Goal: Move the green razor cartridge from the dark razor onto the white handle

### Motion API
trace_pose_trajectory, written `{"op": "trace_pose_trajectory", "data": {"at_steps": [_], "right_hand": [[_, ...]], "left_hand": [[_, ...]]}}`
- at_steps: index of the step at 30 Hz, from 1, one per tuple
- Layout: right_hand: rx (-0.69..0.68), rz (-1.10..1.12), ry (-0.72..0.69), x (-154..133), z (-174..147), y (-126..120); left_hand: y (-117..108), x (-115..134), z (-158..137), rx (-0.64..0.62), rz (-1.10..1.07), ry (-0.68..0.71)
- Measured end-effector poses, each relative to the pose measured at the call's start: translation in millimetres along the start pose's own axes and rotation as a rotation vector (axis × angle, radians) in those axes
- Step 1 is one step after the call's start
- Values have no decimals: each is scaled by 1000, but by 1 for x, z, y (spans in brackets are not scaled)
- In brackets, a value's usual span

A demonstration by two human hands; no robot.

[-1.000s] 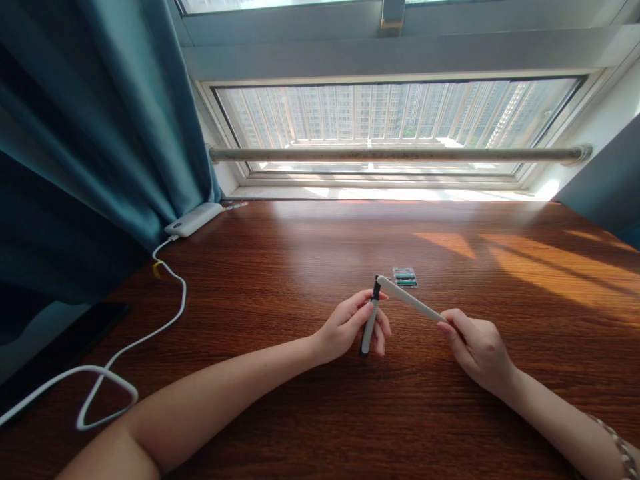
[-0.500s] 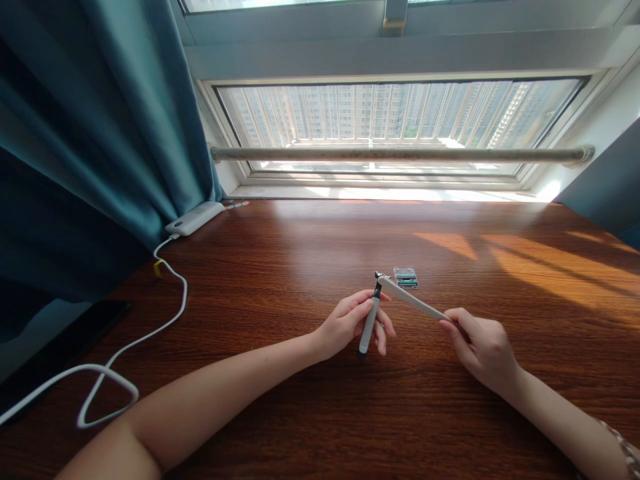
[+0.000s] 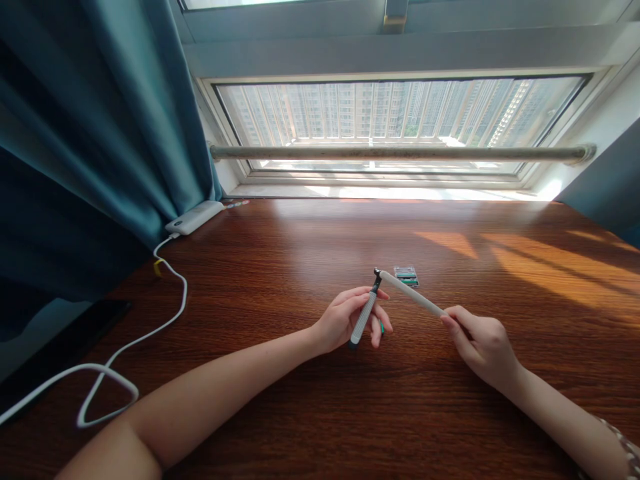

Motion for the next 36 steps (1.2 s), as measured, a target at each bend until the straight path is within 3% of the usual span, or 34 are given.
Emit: {"op": "trace_pose_trajectory", "data": {"at_steps": [4, 12, 20, 24, 29, 36], "right_hand": [[-89, 23, -24, -2, -1, 9], [-68, 12, -21, 1, -1, 8], [13, -30, -66, -1, -2, 2], [147, -32, 22, 6, 0, -12], [27, 20, -36, -4, 0, -3], [28, 97, 77, 2, 2, -8]], "left_hand": [[-1, 0, 0, -2, -1, 4], [0, 0, 0, -3, 10, -4], [0, 2, 0, 17, 17, -3], [0, 3, 0, 1, 21, 8], [2, 1, 0, -40, 20, 22], [1, 10, 1, -26, 108, 128]]}}
Point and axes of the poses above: each hand's wrist, its own z-axis towards the middle knuckle, its own y-axis out of the palm, x = y × z, the point moved 10 cm from there along z, towards the middle knuckle, and after that the axes turned 14 degrees about y, right-handed, at the moved point
